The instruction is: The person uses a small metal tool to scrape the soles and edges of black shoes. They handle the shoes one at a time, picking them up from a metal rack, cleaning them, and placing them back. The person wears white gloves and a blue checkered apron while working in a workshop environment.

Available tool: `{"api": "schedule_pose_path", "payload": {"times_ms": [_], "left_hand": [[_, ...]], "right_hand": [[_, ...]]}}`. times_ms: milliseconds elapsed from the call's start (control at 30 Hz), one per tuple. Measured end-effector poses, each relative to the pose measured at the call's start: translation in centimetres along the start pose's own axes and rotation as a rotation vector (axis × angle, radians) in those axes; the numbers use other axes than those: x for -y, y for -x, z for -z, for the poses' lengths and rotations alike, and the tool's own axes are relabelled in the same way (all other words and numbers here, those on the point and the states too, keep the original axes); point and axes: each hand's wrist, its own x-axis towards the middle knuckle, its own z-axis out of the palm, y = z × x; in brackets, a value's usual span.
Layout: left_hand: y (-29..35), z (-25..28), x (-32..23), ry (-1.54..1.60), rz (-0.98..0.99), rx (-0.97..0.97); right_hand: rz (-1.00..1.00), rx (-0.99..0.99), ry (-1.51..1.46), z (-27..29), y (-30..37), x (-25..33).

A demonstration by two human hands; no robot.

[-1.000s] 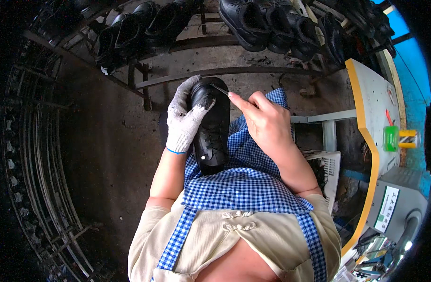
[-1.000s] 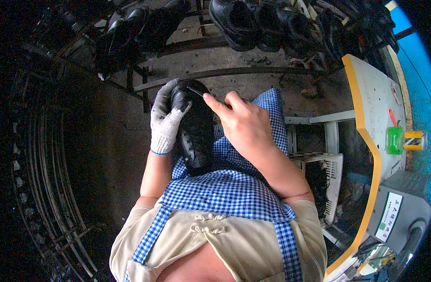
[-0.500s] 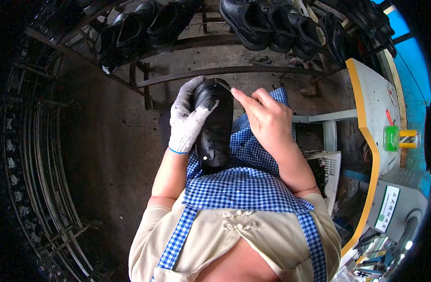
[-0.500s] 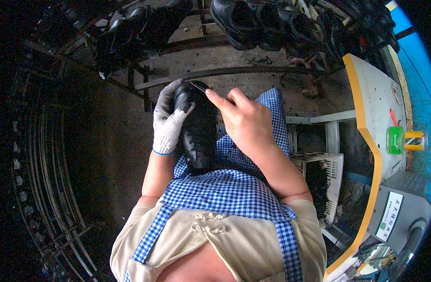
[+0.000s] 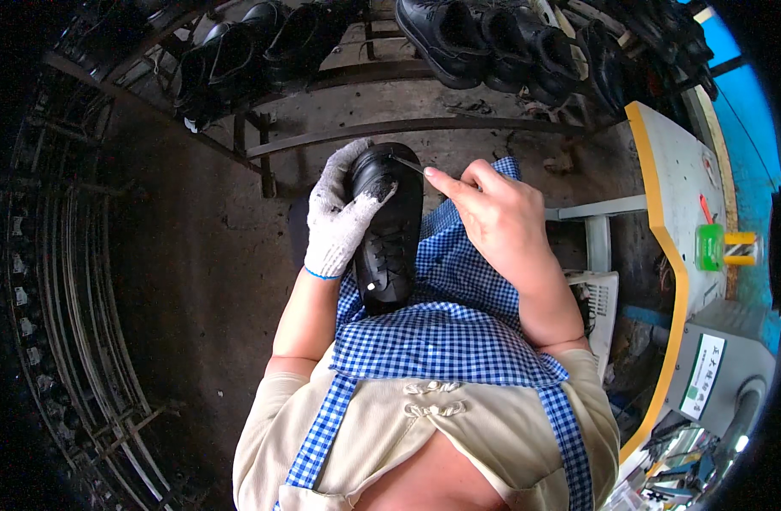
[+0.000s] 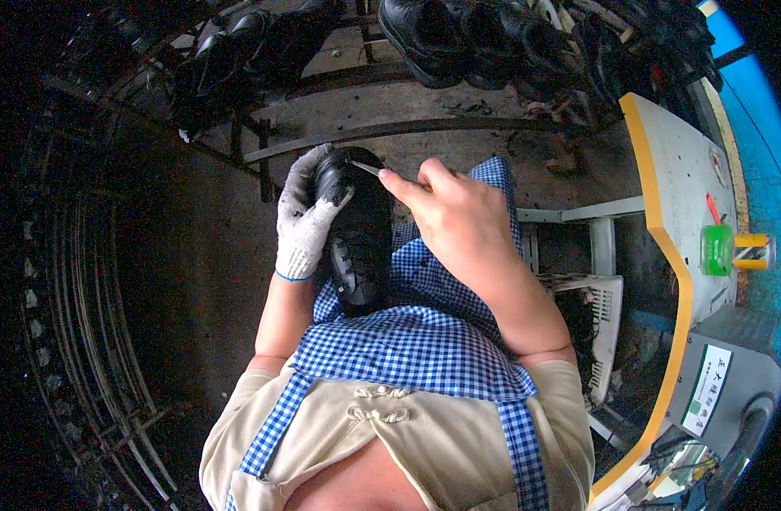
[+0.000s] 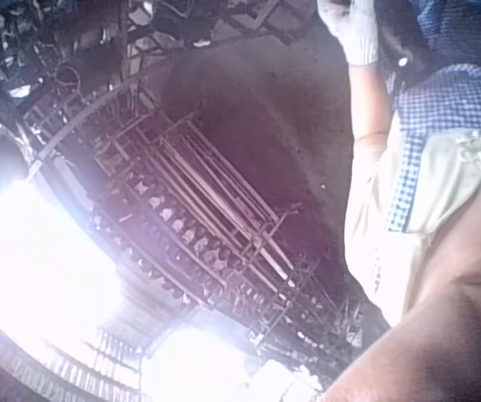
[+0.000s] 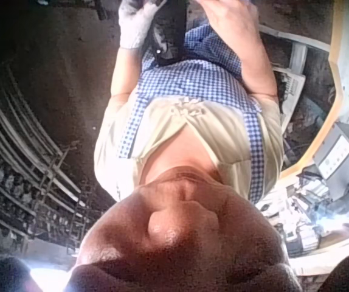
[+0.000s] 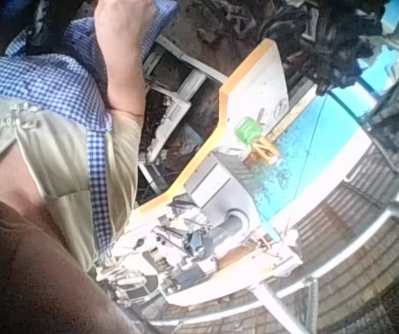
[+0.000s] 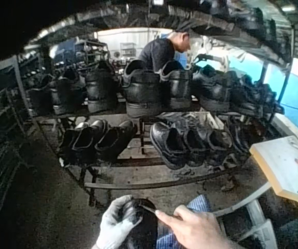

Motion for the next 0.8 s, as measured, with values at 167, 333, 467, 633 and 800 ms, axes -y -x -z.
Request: {"api": "schedule_pose_path", "payload": {"times_ms": [167, 333, 467, 633, 800], "left_hand": [[-0.1, 0.1, 0.5, -0.024, 0.005, -0.008], [0.0, 0.2, 0.3, 0.0, 0.002, -0.011], [0.0, 0.1, 0.3, -0.022, 0.002, -0.018], [-0.1, 0.3, 0.6, -0.016, -0.019, -0.039], [-0.2, 0.6, 0.9, -0.033, -0.008, -0.031]], "right_hand": [[0.006, -0.027, -0.005, -0.7, -0.1, 0.1], [0.004, -0.06, -0.068, -1.4, -0.2, -0.2], [-0.017, -0.122, -0.144, -2.5, -0.2, -0.1], [-0.106, -0.216, -0.394, -5.1, 0.3, 0.0], [-0.18, -0.305, -0.611, -7.8, 0.6, 0.6]]}}
